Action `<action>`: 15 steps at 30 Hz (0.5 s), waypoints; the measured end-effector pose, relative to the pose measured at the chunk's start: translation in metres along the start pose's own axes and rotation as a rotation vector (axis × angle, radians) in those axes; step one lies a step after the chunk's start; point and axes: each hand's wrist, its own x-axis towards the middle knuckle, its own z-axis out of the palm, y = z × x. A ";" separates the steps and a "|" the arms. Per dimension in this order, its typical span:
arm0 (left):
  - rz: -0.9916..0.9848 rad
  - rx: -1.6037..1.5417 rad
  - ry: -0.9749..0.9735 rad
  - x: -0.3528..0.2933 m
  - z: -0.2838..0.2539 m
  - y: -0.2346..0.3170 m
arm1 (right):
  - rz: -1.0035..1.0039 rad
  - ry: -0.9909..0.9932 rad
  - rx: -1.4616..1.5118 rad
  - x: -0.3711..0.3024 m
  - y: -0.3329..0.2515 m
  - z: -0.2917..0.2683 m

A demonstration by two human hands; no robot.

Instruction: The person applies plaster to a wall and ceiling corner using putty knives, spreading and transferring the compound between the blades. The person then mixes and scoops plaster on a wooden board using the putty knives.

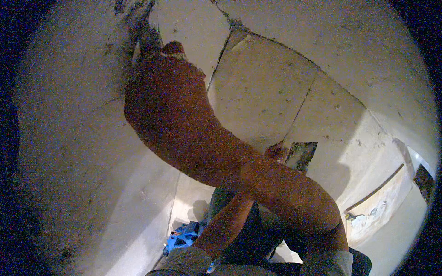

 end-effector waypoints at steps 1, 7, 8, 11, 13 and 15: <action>0.000 0.001 0.002 0.000 -0.001 -0.001 | 0.000 0.001 0.000 -0.004 -0.006 -0.005; 0.013 0.038 0.049 -0.001 -0.015 0.003 | 0.110 -0.009 -0.055 -0.035 0.022 -0.026; -0.021 0.040 0.048 -0.002 -0.014 0.005 | 0.105 -0.024 0.032 -0.034 0.037 -0.031; -0.092 0.042 0.041 0.001 -0.012 -0.011 | 0.087 -0.071 0.273 -0.012 0.084 -0.043; 0.283 0.342 0.146 0.011 -0.018 -0.046 | 0.077 -0.089 0.361 0.009 0.107 -0.034; 0.241 0.275 0.082 0.002 -0.010 -0.021 | 0.820 -0.246 1.502 0.013 0.137 -0.021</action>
